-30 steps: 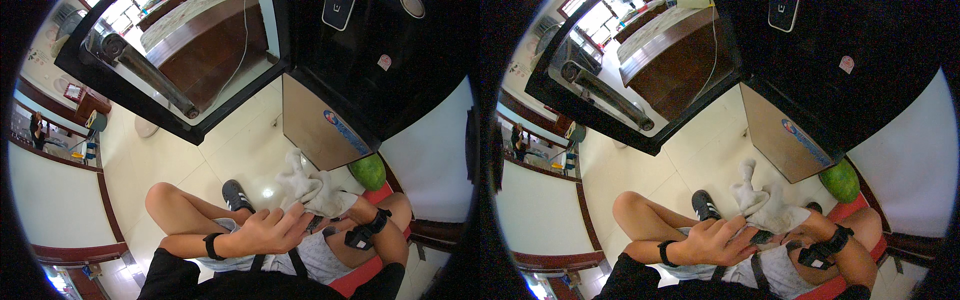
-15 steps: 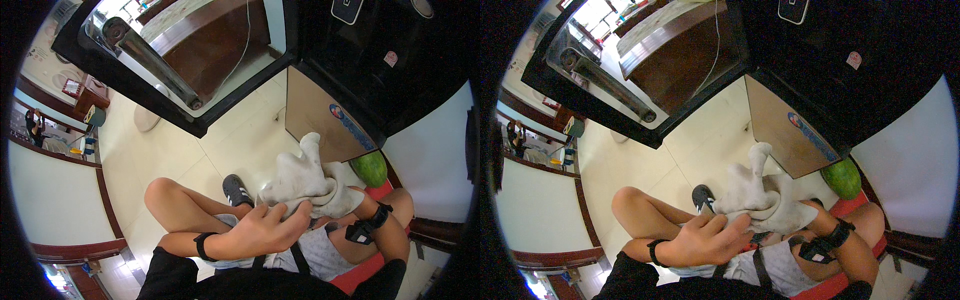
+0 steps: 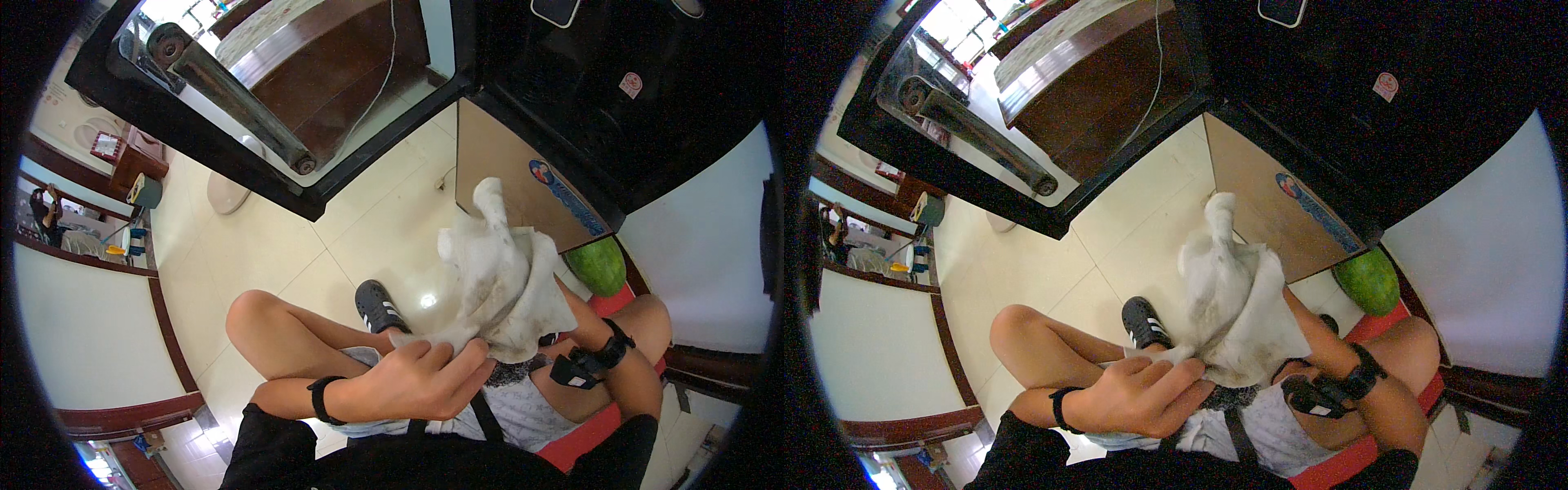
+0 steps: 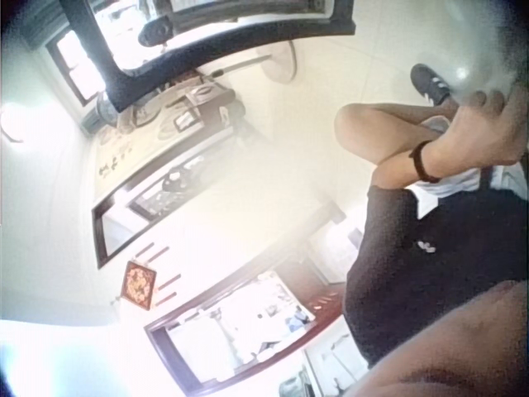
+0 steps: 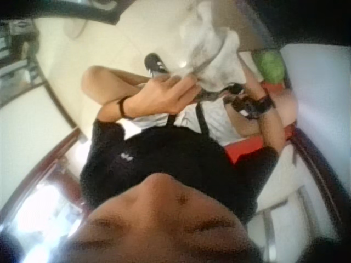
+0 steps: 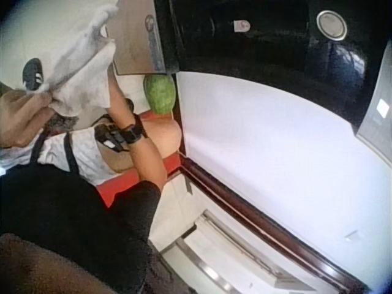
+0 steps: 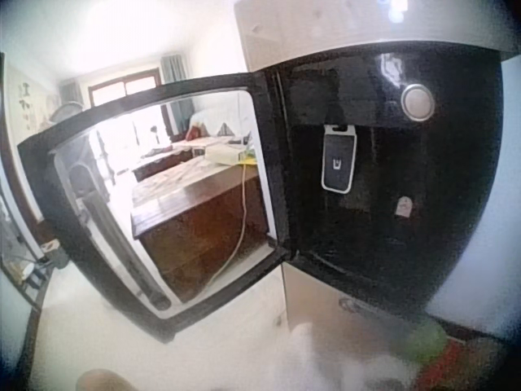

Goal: The person wipes the exterior and interior glass door of a water dispenser with a white cloth, then uses a scouring pad to scrub the handle and surfaces.

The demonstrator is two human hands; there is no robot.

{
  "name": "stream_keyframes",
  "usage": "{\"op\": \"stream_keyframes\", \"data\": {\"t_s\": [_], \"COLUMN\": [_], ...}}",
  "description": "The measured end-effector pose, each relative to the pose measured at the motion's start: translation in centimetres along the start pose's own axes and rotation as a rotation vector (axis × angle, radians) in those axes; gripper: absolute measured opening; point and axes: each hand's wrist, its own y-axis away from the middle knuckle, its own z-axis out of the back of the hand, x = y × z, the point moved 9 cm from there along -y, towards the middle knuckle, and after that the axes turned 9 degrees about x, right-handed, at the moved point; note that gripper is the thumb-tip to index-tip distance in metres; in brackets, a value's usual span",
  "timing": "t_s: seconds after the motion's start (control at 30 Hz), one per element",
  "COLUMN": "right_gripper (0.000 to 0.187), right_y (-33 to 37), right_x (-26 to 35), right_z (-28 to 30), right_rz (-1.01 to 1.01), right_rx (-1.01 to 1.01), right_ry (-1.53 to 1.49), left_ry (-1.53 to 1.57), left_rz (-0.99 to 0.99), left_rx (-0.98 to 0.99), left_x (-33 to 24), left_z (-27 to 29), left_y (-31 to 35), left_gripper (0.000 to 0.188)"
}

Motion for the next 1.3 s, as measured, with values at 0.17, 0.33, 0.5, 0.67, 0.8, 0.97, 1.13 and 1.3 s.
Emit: {"op": "stream_keyframes", "data": {"t_s": [0.17,0.33,0.5,0.67,0.8,0.97,1.13,1.3], "right_gripper": [0.058,0.024,0.035,0.044,0.045,0.047,0.05,0.052], "right_y": [-0.4,-0.6,-2.3,-0.8,-0.1,-1.9,-3.2,-4.4], "right_x": [-1.3,6.7,5.2,0.2,1.9,5.6,6.0,5.1], "right_z": [0.9,0.3,0.8,-2.1,-1.8,-0.7,0.4,-0.8], "right_rz": [0.066,0.103,0.05,-0.132,-0.072,0.108,0.211,0.248], "right_rx": [-0.04,-0.124,-0.06,0.118,0.112,0.027,-0.088,-0.092], "right_ry": [0.028,0.448,0.3,-0.863,-0.611,-0.125,0.015,-0.047], "left_ry": [0.086,-0.004,-0.044,0.24,0.48,0.715,1.028,1.227], "left_rz": [-0.037,0.005,-0.051,-0.103,-0.105,-0.084,0.29,0.166], "left_rx": [-0.036,0.029,0.104,-0.097,-0.204,-0.297,-0.884,-1.233], "left_x": [-0.9,-2.0,-3.5,-3.8,-2.4,3.1,13.8,21.0], "left_z": [0.0,-0.2,-1.3,0.5,2.8,9.3,10.9,12.7], "left_y": [-0.3,0.0,0.1,-0.6,-0.4,1.0,8.1,13.9], "left_gripper": [0.023,0.035,0.033,0.031,0.035,0.037,0.045,0.033]}}
